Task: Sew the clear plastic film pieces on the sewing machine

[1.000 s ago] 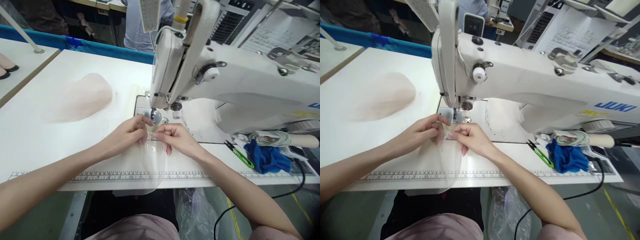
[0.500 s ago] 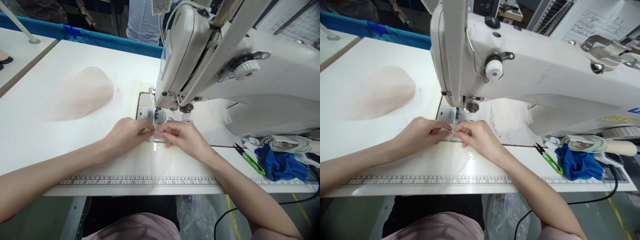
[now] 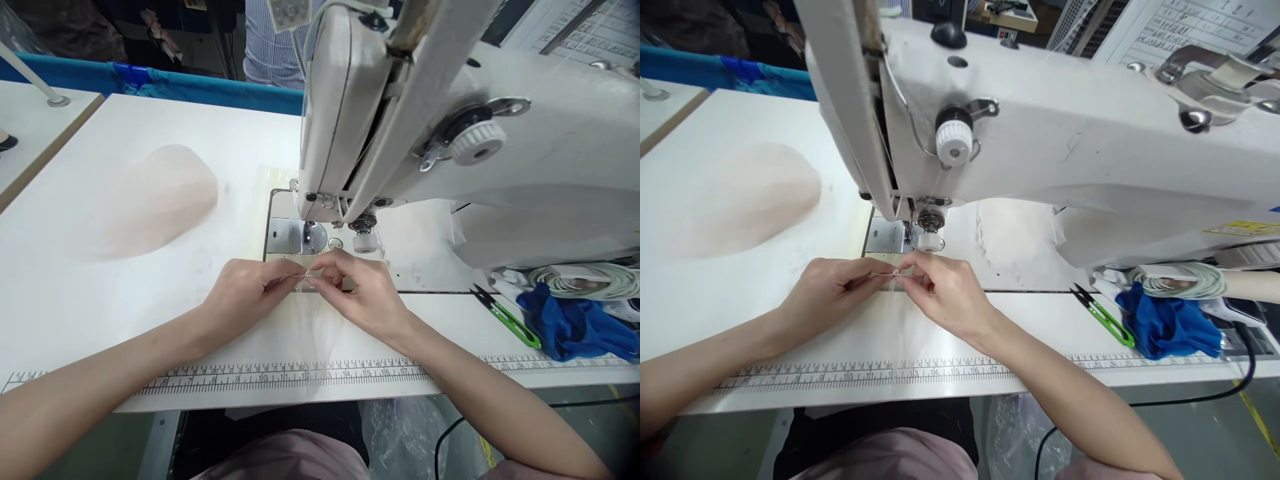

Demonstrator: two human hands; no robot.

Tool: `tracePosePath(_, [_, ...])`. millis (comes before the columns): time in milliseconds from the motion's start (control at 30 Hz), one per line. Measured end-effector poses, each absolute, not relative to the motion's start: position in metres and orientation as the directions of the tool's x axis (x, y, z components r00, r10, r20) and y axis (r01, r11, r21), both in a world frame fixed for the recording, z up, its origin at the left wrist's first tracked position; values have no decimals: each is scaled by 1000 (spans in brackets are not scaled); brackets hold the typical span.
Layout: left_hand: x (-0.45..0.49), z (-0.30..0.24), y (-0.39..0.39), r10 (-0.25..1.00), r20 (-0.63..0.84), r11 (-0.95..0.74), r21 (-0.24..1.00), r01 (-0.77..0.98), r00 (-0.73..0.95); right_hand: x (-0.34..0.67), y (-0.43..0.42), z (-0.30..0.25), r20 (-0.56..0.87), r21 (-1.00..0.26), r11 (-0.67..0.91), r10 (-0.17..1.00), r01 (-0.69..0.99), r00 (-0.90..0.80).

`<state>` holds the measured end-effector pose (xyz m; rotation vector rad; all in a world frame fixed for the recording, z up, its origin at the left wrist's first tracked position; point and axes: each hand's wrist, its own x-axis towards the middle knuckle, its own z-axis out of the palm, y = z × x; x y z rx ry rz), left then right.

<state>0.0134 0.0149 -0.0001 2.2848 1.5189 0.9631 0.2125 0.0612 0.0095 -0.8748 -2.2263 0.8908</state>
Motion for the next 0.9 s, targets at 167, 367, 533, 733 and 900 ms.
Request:
tracePosePath(167, [15,0,14,859,445,-470,488,735,253,214,62,7,261,-741,568,734,358,-627])
tracePosePath(367, [14,0,15,854,455,-472,475,743,251,214,62,6,253,-746,564,732,354,-632])
tracePosePath(533, [15,1,14,871,427,-447,483,753,243,213,60,7,289,-736,578,739,352,-609])
tracePosePath(733, [15,1,13,869,429,-453,484,749,248,213,61,6,325,-729,600,727,330,-604])
tracePosePath(900, [15,0,14,858,450,-462,465,755,247,214,62,5,286,-734,595,710,329,-644])
